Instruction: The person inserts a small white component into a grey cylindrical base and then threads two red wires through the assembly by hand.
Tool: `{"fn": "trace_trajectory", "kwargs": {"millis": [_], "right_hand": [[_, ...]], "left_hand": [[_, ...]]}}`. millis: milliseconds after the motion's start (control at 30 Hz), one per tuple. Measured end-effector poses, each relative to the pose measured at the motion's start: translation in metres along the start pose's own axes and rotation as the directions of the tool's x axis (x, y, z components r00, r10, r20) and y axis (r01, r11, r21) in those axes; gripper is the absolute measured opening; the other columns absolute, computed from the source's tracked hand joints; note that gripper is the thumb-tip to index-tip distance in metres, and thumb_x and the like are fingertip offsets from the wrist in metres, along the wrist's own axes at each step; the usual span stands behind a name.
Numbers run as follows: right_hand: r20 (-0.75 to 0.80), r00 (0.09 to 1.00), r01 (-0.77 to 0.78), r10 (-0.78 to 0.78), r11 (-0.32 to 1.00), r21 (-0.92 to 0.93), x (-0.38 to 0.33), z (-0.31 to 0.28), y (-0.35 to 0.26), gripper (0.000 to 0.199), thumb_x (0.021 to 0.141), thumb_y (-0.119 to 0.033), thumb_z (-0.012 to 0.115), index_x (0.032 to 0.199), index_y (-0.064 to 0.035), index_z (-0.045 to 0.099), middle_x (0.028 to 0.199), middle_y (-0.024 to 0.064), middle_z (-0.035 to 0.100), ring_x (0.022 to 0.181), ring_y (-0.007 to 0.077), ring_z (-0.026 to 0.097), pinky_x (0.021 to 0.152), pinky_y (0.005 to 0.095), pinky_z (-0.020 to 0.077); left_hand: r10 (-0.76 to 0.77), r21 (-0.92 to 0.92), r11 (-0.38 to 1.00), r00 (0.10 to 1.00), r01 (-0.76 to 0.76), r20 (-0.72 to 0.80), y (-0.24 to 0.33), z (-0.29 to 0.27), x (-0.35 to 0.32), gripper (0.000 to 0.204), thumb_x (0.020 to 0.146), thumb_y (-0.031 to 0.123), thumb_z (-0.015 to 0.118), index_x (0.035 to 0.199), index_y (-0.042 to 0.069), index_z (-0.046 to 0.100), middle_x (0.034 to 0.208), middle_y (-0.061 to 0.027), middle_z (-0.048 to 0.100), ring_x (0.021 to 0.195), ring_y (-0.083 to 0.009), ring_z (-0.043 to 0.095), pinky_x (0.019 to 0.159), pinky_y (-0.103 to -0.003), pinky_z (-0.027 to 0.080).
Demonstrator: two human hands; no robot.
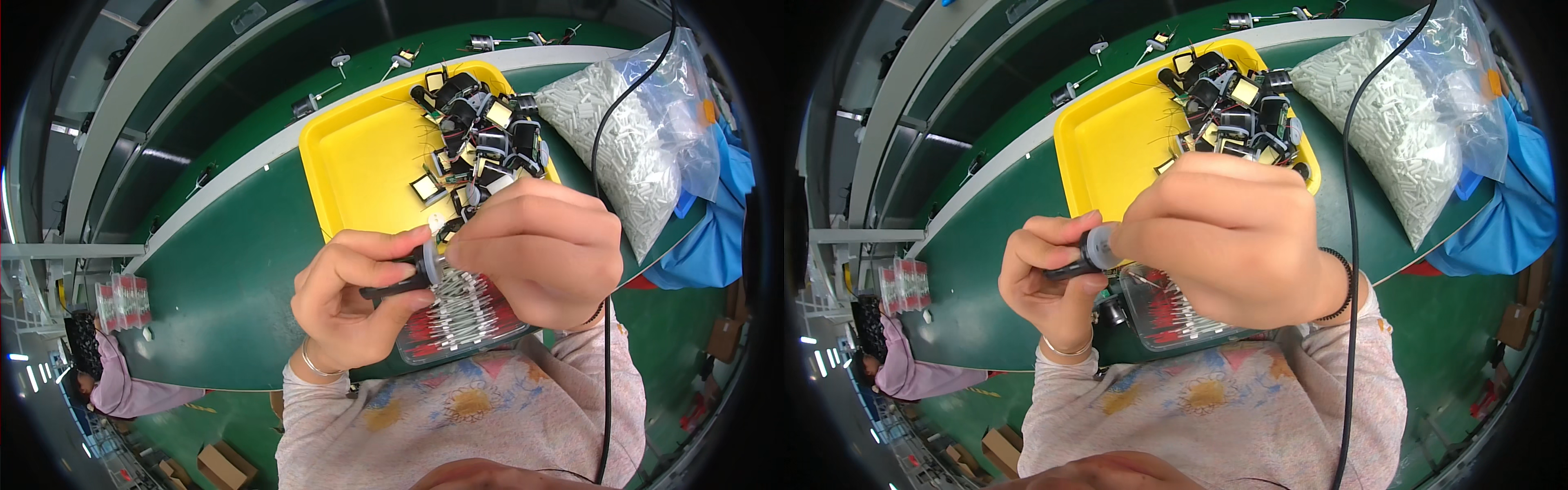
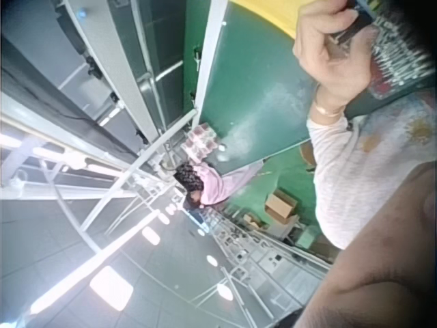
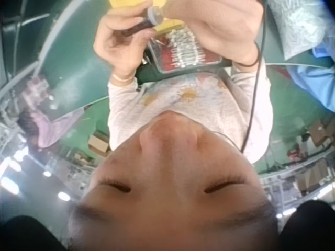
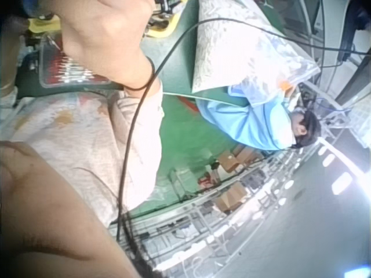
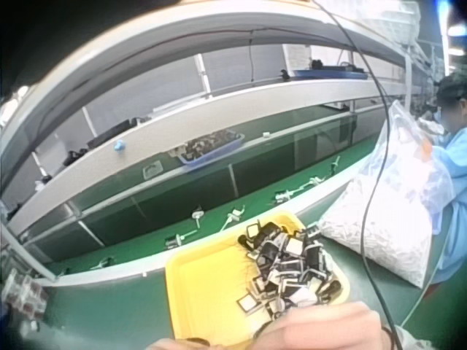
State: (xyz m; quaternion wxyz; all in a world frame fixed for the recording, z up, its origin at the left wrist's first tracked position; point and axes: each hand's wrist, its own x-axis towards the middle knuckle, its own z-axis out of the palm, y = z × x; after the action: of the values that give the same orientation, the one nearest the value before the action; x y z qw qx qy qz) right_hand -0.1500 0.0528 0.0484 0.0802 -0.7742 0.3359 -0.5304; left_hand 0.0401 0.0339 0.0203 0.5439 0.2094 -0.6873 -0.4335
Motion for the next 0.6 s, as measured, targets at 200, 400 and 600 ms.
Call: {"fn": "trace_trajectory", "kwargs": {"millis": [200,400,600], "right_hand": [[-0.062,0.997,0.035,-0.040,0.996,-0.078,-0.003,0.013,-0.006,0.022,0.048,0.004,0.062,0.070,0.0029,0.066,0.070,0.0104,0.063,0.059,0.0206,0.060,0.052,0.0275,0.0479],[0.005,0.999,0.042,-0.042,0.994,0.100,-0.004,0.011,0.010,0.028,0.052,0.001,0.062,0.080,0.0025,0.065,0.072,0.0073,0.058,0.059,0.0192,0.055,0.049,0.0274,0.0449],[-0.133,0.985,0.092,-0.108,0.988,-0.122,-0.004,0.021,0.002,0.022,0.052,0.002,0.063,0.074,-0.0003,0.064,0.070,0.0045,0.060,0.058,0.0191,0.056,0.049,0.0267,0.0449]], "left_hand": [[0.055,0.170,0.984,0.997,-0.045,-0.056,0.005,0.001,-0.001,0.028,0.063,-0.007,0.075,0.080,-0.002,0.053,0.095,-0.0219,0.064,0.089,-0.0251,0.065,0.079,-0.031,0.050],[-0.070,-0.102,0.992,0.997,0.068,-0.019,0.001,0.000,0.004,0.028,0.063,-0.008,0.074,0.081,-0.002,0.054,0.096,-0.0216,0.064,0.090,-0.0254,0.065,0.079,-0.031,0.050],[0.044,0.159,0.987,0.997,-0.033,-0.069,0.001,0.001,0.001,0.027,0.063,-0.008,0.074,0.080,-0.002,0.054,0.095,-0.0204,0.064,0.089,-0.0245,0.064,0.079,-0.030,0.050]]}}
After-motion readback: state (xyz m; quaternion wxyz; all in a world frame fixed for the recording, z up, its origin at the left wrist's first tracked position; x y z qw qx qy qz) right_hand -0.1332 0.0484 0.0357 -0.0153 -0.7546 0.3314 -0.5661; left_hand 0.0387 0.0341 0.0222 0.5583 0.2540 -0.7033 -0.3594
